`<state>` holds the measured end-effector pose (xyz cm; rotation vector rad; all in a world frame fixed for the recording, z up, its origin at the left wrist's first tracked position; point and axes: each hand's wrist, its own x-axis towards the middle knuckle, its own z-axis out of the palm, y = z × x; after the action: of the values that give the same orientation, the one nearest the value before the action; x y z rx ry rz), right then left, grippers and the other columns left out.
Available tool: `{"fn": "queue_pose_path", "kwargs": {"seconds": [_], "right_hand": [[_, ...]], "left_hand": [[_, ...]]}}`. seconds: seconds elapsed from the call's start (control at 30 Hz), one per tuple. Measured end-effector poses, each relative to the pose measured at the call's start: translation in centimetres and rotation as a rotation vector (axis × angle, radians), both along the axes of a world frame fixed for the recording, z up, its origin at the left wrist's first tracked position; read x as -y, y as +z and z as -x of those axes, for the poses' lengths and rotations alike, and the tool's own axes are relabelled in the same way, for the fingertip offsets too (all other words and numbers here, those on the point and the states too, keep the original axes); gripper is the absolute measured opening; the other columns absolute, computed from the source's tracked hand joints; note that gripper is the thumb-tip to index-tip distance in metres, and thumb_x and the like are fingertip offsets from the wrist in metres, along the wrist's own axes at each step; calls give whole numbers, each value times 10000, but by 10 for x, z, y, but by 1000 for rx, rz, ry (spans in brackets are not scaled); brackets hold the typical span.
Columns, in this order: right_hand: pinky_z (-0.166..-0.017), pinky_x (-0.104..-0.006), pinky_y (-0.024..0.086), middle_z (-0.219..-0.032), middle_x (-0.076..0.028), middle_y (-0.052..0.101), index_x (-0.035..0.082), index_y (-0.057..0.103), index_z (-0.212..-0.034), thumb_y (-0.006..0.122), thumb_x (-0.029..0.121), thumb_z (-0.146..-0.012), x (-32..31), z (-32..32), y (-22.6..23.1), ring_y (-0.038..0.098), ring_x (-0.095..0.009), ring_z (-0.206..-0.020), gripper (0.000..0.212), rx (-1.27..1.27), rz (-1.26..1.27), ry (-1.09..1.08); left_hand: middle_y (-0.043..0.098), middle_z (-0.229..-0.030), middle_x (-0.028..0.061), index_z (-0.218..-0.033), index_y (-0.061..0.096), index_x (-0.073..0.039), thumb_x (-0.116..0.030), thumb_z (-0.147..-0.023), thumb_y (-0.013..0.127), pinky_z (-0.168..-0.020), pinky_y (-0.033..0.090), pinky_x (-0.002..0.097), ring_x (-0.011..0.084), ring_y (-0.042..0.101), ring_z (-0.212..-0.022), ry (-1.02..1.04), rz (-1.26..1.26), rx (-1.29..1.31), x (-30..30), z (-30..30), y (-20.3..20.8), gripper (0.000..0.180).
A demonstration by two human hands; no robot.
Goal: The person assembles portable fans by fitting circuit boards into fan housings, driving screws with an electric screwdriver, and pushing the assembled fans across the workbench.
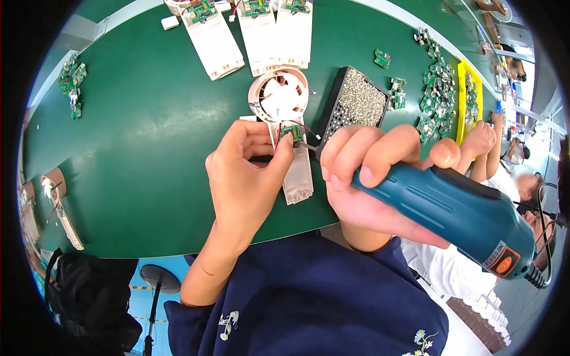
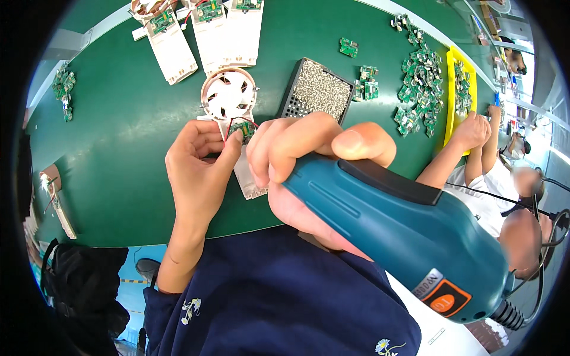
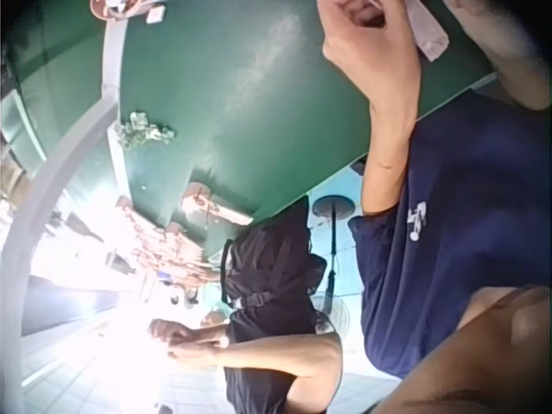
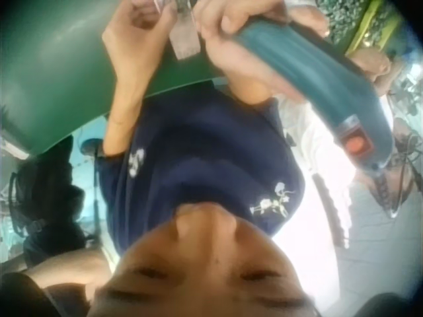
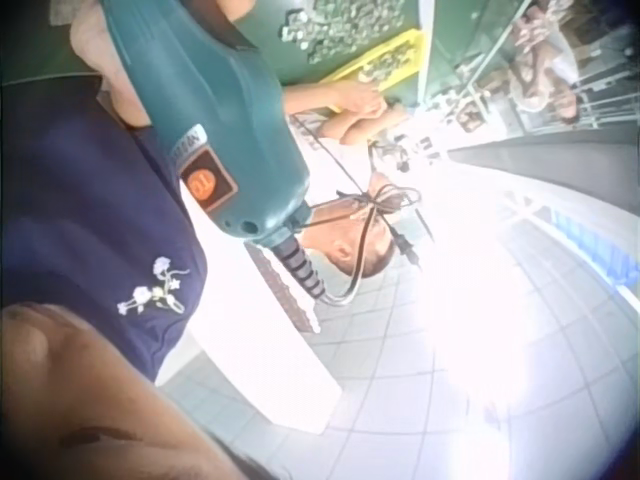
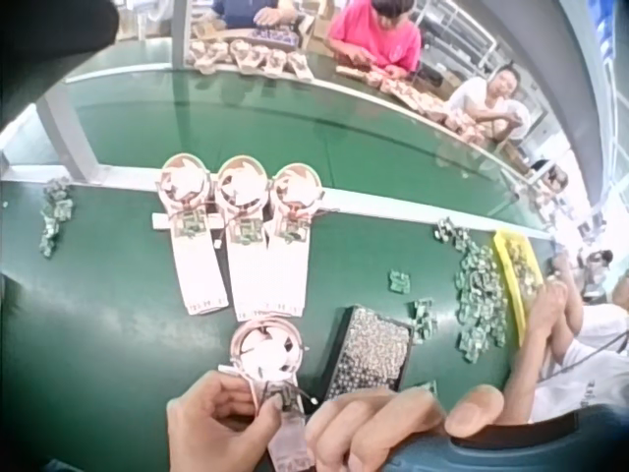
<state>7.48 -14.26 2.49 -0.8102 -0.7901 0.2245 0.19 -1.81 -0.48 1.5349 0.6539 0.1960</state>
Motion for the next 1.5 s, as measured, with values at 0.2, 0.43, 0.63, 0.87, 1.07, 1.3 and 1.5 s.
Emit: {"fn": "queue_pose_path", "kwargs": {"seconds": [0.2,0.43,0.63,0.87,1.07,1.3,1.5], "right_hand": [[-593,-415,410,-824,-206,537,118,439,-1274,544,527,-928,-3,0,-3,480,-291,-615,546,-15,-29,-21],[-538,-371,429,-818,-190,546,114,437,-1282,551,537,-918,-12,5,0,494,-281,-586,570,-2,-64,-83],[-379,-275,420,-922,-203,581,112,361,-1306,432,771,-845,9,43,13,511,-176,-427,808,-360,49,-473],[-397,-197,378,-1067,-193,657,35,358,-1207,629,-6,-884,-18,80,-4,488,-54,-476,424,-713,831,-224],[-380,-215,373,-886,-103,636,45,396,-1138,663,27,-892,-36,72,-15,494,-60,-461,363,-819,856,-85],[-384,-229,375,-856,-100,615,26,405,-1196,670,48,-902,-38,71,-11,492,-74,-467,396,-962,775,-49],[-391,-229,384,-884,-96,609,31,403,-1205,663,52,-907,-36,69,-15,492,-71,-476,396,-962,771,37]], "left_hand": [[707,-803,105,-872,562,46,-4,-809,733,-587,550,232,119,696,-707,-1,13,15,1,-3,-2,189],[708,-805,104,-869,562,40,3,-810,729,-586,546,231,123,699,-709,6,17,54,-1,-3,-7,181],[712,-794,111,-877,577,44,-9,-824,718,-592,528,225,112,692,-720,-3,73,-34,-20,17,-2,160],[704,-910,112,-946,579,44,-1,-866,689,-685,539,227,114,674,-823,29,368,1,-51,60,1,142],[701,-948,127,-976,578,52,6,-875,678,-732,555,245,131,678,-865,45,409,29,-54,66,-3,150],[701,-958,134,-995,570,53,9,-878,670,-723,565,248,139,682,-877,39,391,64,-55,63,-3,160],[700,-962,128,-1004,567,50,13,-882,662,-703,568,235,138,683,-883,31,375,93,-54,65,-6,159]]}}
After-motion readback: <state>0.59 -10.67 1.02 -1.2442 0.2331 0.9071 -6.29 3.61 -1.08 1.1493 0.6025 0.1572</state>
